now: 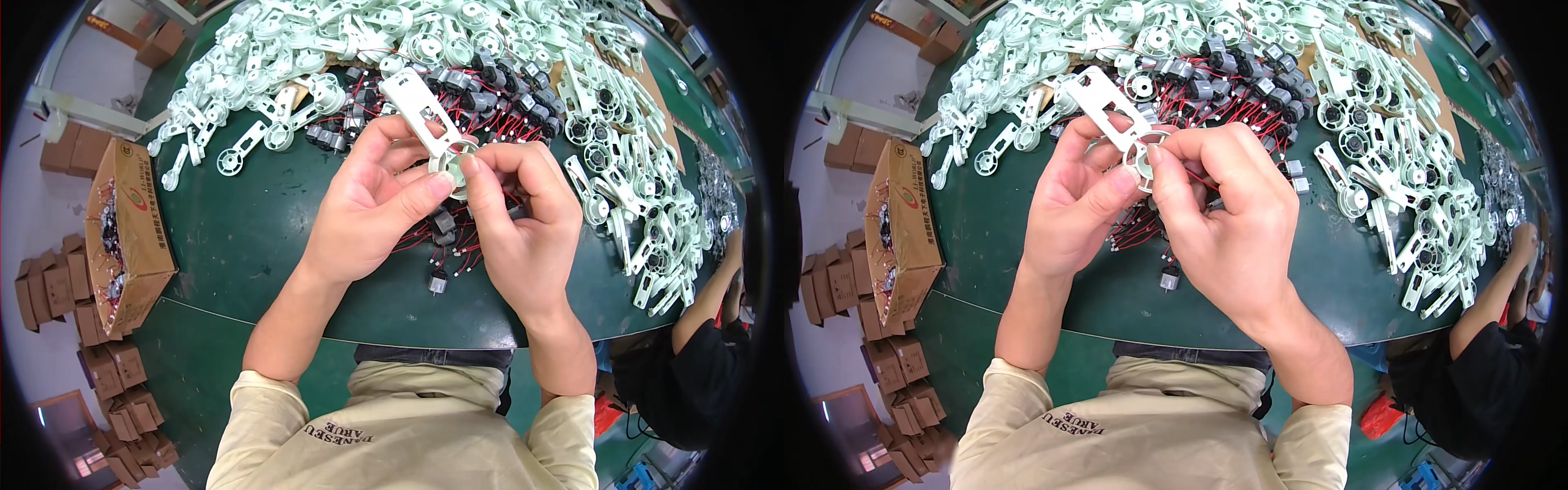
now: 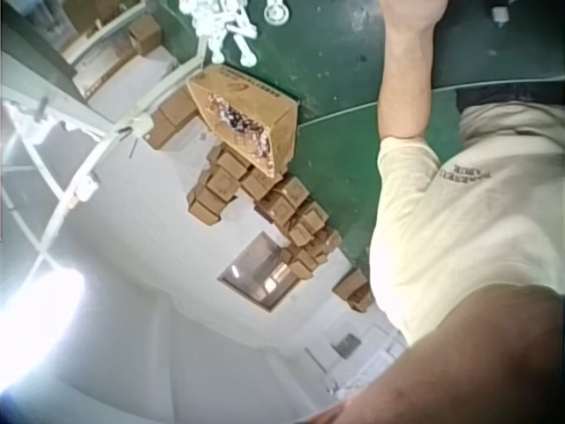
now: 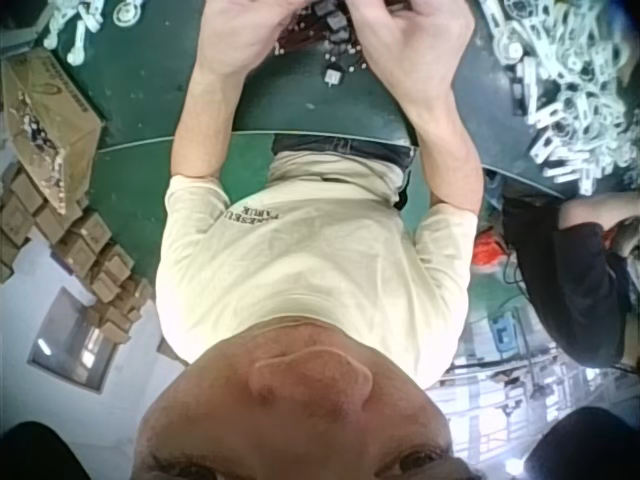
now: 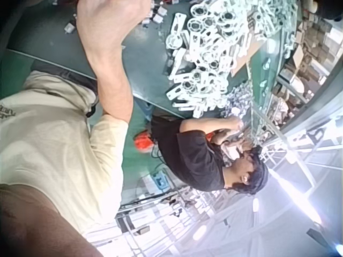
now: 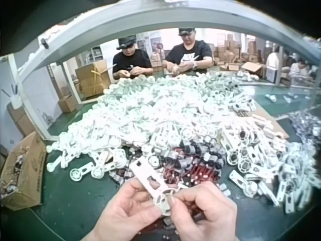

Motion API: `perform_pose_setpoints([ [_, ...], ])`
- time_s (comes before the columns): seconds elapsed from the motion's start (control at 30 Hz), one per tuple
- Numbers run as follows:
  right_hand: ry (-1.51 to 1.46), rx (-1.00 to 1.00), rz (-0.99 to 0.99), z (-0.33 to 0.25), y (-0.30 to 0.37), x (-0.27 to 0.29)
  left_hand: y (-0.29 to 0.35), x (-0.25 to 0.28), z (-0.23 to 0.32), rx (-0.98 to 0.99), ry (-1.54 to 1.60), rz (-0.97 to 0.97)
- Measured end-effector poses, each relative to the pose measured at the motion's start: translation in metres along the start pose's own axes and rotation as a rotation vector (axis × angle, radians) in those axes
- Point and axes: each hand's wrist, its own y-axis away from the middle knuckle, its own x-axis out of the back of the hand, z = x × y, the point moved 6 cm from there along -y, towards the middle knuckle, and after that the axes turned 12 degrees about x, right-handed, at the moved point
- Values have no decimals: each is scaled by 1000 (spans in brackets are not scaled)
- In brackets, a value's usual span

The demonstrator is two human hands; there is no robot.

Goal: Assembling electronic components by manually inserting small motors into white plastic housings.

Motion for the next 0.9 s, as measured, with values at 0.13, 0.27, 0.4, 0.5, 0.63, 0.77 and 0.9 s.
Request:
perform_pose_setpoints([
  [0.13,11,10,1,1,0,0,0,0,0,-27,-18,-23],
  [0.27,52,24,-7,1,0,-1,2,-2,-2,-32,3,-29],
  [0.4,68,35,-11,-2,1,1,1,-3,-4,62,111,-22],
  [0.5,96,38,-28,-4,1,-1,1,-2,-9,43,58,-5],
  [0.63,135,92,-58,-5,-1,-2,1,-2,-9,-11,-7,-7],
  [0.77,109,76,-82,-3,0,-3,3,1,-6,-7,-61,25],
  [0.9,18,44,-19,-2,0,-1,3,-3,-2,42,33,41],
])
